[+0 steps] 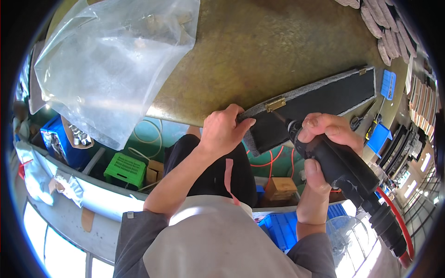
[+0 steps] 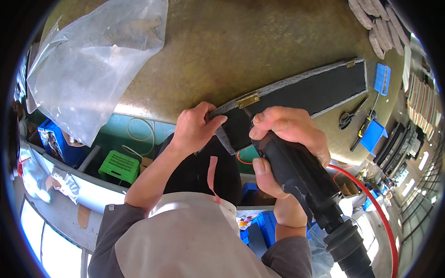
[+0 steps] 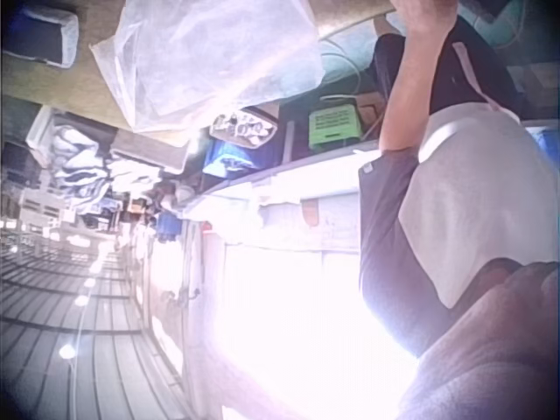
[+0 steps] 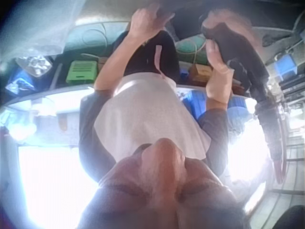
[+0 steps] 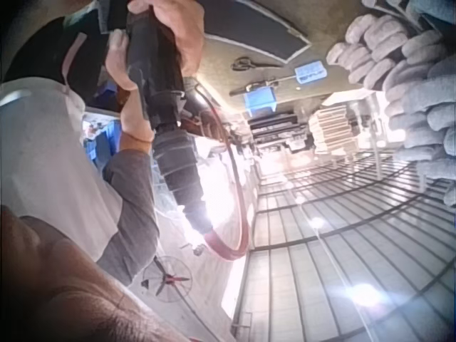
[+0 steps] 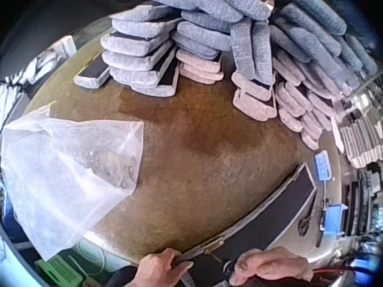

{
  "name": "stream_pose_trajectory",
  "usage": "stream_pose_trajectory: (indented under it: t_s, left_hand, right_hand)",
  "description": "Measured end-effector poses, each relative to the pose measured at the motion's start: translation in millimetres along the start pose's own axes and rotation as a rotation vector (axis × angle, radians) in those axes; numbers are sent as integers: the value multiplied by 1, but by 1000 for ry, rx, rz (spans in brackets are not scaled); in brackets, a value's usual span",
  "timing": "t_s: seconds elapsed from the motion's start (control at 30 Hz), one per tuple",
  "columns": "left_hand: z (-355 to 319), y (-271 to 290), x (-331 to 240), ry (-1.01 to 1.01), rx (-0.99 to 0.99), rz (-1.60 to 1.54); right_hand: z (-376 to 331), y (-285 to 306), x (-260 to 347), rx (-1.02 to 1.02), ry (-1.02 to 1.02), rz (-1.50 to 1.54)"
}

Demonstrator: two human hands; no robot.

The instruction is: Attaching metal hinges to upholstered furniture panels using an electric screwdriver.

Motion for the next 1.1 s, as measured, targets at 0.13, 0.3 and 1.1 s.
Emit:
stream_pose_trajectory:
  t_s: [0.13, 0.3, 1.1]
  left_hand:
    - [1, 2, 1, 45, 42, -9]
    - [1, 1, -2, 61, 55, -2]
    - [25, 7, -33, -31, 95, 207]
  right_hand:
    - [3, -1, -4, 47, -27, 0]
    - [2, 0, -8, 50, -15, 20]
    - [-58, 51, -25, -580, -6, 420]
Point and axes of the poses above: each hand's wrist, its own z-axis towards the middle knuckle, its own y-axis out of the back of the hand, x = y × z, the point moved 5 cm from there along z, towards the middle knuckle, and after that the axes turned 8 degrees about -y, right-handed, at the moved point
